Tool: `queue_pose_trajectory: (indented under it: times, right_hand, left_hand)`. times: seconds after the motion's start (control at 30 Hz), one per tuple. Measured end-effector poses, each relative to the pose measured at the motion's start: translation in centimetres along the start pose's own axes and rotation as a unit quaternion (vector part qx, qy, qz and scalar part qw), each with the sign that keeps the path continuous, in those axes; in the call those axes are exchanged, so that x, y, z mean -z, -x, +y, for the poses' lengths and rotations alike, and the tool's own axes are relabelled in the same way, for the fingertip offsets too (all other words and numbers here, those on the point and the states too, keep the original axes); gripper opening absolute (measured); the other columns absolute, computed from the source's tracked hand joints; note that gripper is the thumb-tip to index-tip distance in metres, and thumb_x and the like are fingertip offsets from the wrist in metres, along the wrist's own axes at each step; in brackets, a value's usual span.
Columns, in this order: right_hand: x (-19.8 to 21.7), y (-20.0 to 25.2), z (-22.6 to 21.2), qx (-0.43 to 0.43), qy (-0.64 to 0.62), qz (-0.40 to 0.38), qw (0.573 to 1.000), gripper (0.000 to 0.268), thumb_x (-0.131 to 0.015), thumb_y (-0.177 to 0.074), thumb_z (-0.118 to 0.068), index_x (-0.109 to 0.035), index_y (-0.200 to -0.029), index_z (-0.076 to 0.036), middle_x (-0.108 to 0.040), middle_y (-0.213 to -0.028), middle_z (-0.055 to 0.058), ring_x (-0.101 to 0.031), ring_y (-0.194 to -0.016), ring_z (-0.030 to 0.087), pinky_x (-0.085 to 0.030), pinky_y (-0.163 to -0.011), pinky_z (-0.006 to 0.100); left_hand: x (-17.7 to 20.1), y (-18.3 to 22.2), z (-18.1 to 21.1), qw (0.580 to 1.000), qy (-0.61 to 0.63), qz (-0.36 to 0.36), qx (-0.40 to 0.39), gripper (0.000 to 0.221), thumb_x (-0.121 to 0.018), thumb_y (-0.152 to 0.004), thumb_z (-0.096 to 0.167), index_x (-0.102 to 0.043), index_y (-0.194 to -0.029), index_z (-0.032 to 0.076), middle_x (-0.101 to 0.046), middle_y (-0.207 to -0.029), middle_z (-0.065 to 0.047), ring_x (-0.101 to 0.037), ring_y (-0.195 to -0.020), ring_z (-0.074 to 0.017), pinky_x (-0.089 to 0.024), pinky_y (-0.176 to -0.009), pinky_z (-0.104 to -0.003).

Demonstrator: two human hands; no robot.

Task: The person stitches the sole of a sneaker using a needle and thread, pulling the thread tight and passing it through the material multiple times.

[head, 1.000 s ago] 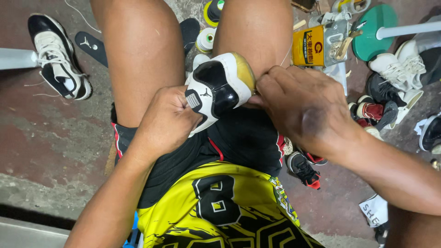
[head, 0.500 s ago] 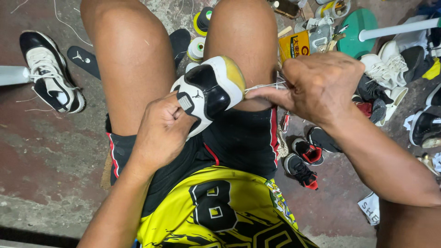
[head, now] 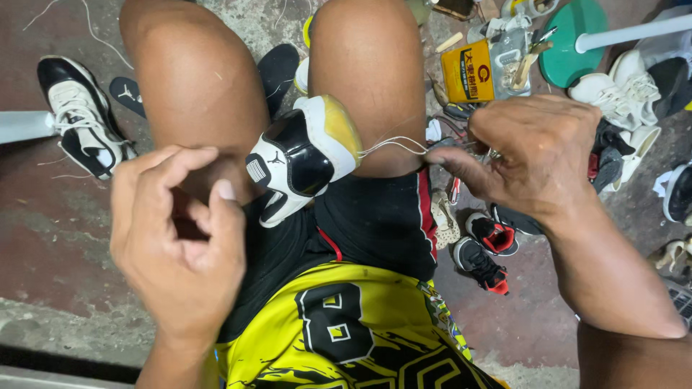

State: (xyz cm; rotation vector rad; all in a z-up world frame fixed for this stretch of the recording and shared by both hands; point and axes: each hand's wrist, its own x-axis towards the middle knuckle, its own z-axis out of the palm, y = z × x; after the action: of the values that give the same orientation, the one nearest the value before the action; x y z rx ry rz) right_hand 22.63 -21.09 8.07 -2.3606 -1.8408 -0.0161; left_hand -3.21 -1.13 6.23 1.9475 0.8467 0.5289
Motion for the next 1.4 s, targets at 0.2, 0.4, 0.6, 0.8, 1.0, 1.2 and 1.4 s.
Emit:
queue_pose_trajectory:
  times: [0.2,0.4,0.6,0.8,1.0,1.2,1.4]
  right_hand:
    - [-0.1,-0.5,-1.5,-0.009,-0.038,0.005,0.999,0.058,-0.078,-0.092,-0.052,-0.051,-0.065,-0.009,-0.048,-0.06,0.006,-0.051,-0.055,0.028,-0.038,-0.052,0.038]
    - [-0.5,-0.1,-1.4,-0.02,-0.042,0.008,0.999,0.061,-0.079,-0.095,-0.054,-0.05,-0.067,-0.008,-0.049,-0.062,0.007,-0.054,-0.059,0.029,-0.039,-0.054,0.038]
    - [-1.4,-0.9,-1.2,0.015,-0.153,-0.029,0.988,0.047,-0.085,-0.087,-0.047,-0.06,-0.072,-0.011,-0.06,-0.068,0.003,-0.062,-0.062,0.023,-0.047,-0.06,0.038]
    - [-4.1,-1.8,-3.2,0.037,-0.337,0.104,0.935,0.052,-0.085,-0.079,-0.048,-0.069,-0.109,-0.009,-0.065,-0.094,0.008,-0.066,-0.084,0.023,-0.053,-0.073,0.037]
    - [-5.7,-0.2,-3.2,-0.068,-0.428,-0.048,0.9,0.018,-0.08,-0.091,-0.012,-0.07,-0.105,-0.006,-0.075,-0.091,0.004,-0.068,-0.072,0.008,-0.05,-0.06,0.023]
    - [-2.8,3.0,-2.0,-0.12,-0.576,-0.016,0.808,0.008,-0.072,-0.096,0.002,-0.067,-0.098,-0.005,-0.072,-0.085,0.007,-0.063,-0.068,0.006,-0.047,-0.058,0.02]
    - [-0.3,0.4,-4.0,-0.114,-0.493,0.039,0.862,0.008,-0.076,-0.09,0.001,-0.07,-0.092,-0.003,-0.073,-0.081,0.006,-0.064,-0.06,0.007,-0.048,-0.051,0.022]
  left_hand:
    - [-2.8,-0.6,3.4,0.974,-0.088,-0.037,-0.206,0.031,-0.088,-0.086,0.016,-0.073,-0.112,0.008,-0.06,-0.113,-0.009,-0.062,-0.076,-0.0173,-0.05,-0.06,-0.032]
    - [-6.2,-2.4,3.0,0.944,-0.119,-0.081,-0.296,0.023,-0.08,-0.091,0.01,-0.07,-0.112,0.011,-0.06,-0.12,-0.006,-0.065,-0.093,-0.0207,-0.052,-0.065,-0.034]
    - [-5.8,-2.8,2.9,0.955,-0.083,-0.099,-0.268,0.016,-0.075,-0.095,0.009,-0.065,-0.107,0.006,-0.062,-0.107,-0.005,-0.063,-0.089,-0.0235,-0.051,-0.068,-0.037]
    - [-5.0,-3.1,2.4,0.968,0.03,-0.122,-0.217,0.011,-0.068,-0.104,0.005,-0.059,-0.11,0.003,-0.06,-0.095,-0.01,-0.061,-0.086,-0.0247,-0.049,-0.073,-0.035]
    - [-3.5,-3.6,2.3,0.952,0.225,-0.209,-0.013,0.009,-0.059,-0.104,0.001,-0.055,-0.112,0.001,-0.06,-0.087,-0.005,-0.053,-0.07,-0.0063,-0.045,-0.064,-0.024]
    - [-2.7,-3.9,3.6,0.904,0.316,-0.288,0.022,0.035,-0.052,-0.1,-0.004,-0.051,-0.135,0.003,-0.067,-0.101,-0.003,-0.059,-0.075,-0.0049,-0.051,-0.064,-0.023]
    - [-4.6,-2.8,3.8,0.962,0.085,-0.232,-0.119,0.073,-0.08,-0.086,0.003,-0.045,-0.149,0.014,-0.064,-0.098,-0.005,-0.059,-0.066,-0.0108,-0.052,-0.061,-0.026]
